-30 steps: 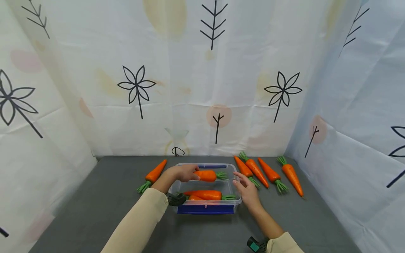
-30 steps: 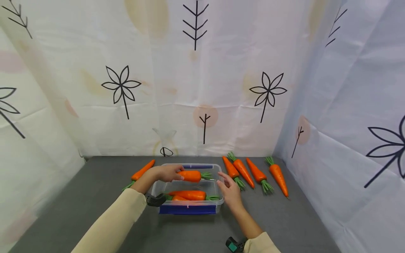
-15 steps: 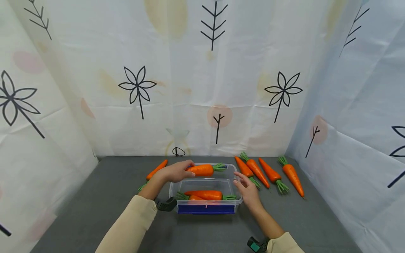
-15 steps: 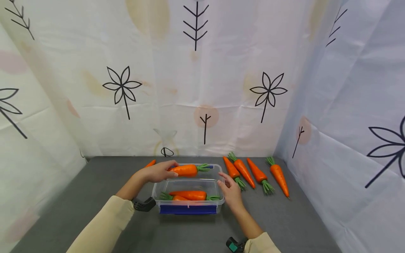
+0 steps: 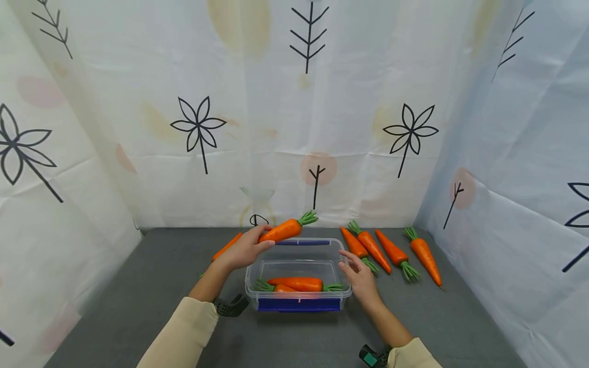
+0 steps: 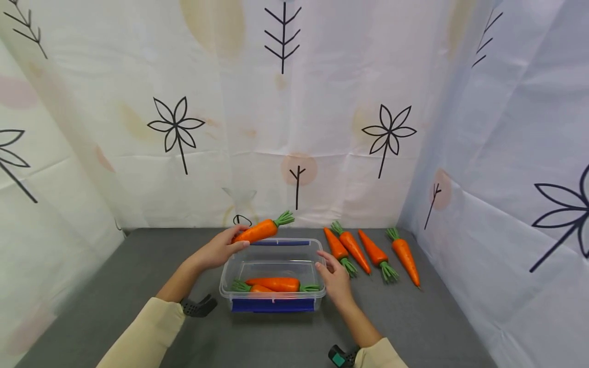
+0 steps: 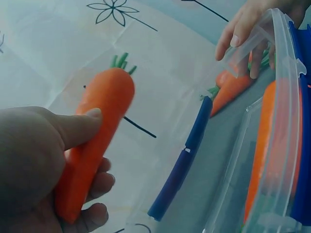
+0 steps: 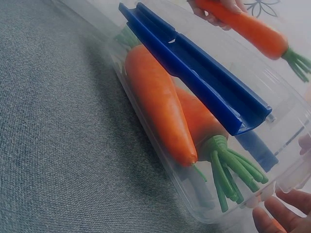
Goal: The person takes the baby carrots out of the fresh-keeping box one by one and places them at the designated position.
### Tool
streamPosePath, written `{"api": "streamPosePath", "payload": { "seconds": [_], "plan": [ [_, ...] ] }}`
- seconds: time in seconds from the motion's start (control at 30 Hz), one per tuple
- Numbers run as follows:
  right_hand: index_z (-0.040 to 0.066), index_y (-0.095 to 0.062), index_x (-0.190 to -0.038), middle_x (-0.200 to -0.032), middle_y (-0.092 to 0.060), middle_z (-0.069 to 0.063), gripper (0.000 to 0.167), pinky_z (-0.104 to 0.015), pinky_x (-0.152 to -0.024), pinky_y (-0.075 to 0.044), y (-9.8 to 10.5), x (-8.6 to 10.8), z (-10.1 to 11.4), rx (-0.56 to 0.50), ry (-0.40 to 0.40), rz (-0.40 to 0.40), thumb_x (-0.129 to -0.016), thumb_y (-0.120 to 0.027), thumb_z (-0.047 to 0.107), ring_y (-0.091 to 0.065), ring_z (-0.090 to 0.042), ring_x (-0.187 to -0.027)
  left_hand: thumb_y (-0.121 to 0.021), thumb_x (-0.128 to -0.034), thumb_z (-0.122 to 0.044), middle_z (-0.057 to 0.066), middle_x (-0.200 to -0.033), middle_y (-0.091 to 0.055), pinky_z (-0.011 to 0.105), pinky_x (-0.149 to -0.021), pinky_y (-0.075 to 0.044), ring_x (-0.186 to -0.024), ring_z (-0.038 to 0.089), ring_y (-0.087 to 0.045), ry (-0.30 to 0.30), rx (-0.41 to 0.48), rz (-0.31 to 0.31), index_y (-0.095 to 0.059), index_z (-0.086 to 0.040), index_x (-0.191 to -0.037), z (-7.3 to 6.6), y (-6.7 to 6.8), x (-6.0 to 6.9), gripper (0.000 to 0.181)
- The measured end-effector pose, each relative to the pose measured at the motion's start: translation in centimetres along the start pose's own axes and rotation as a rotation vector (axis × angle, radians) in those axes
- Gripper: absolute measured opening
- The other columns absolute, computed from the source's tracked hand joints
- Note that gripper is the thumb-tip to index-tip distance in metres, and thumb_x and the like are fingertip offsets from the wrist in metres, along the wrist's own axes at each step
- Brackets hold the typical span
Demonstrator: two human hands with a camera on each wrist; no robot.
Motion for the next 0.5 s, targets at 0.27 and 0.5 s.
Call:
{"api": "streamPosePath", "payload": {
  "seconds": [0.27,0.5],
  "plan": [
    [0.009,-0.06,-0.132,-0.13,-0.057,-0.021,0.038,-0.05,-0.09,-0.048,-0.1,0.1,0.0,0.004,-0.001,0.002,-0.096,-0.063,0.02,-0.051,-0.037,-0.12,-0.056,-0.1,-0.021,0.011,-0.103,-0.057,0.037,-0.073,-0.044,-0.084,0.026,-0.053,-0.028,0.066,-0.16,-0.044,-0.003,-0.139,1.8,1.5,1.3,0.045],
    [0.008,-0.062,-0.13,-0.128,-0.058,-0.022,0.036,-0.049,-0.081,-0.053,-0.1,-0.1,-0.3,-0.049,-0.023,-0.001,-0.095,-0.064,0.015,-0.049,-0.038,-0.123,-0.058,-0.0989,-0.019,0.016,-0.115,-0.057,0.044,-0.084,-0.046,-0.095,0.028,-0.056,-0.001,0.042,-0.306,-0.045,-0.002,-0.139,4.1,2.7,2.2,0.045]
  ]
}}
Point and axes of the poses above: each hand's wrist, its own x-axis away from the middle knuckle, its own y-axis out of the back of the hand, z = x × y, the point moved 8 cm from there along -x, towards the middle knuckle
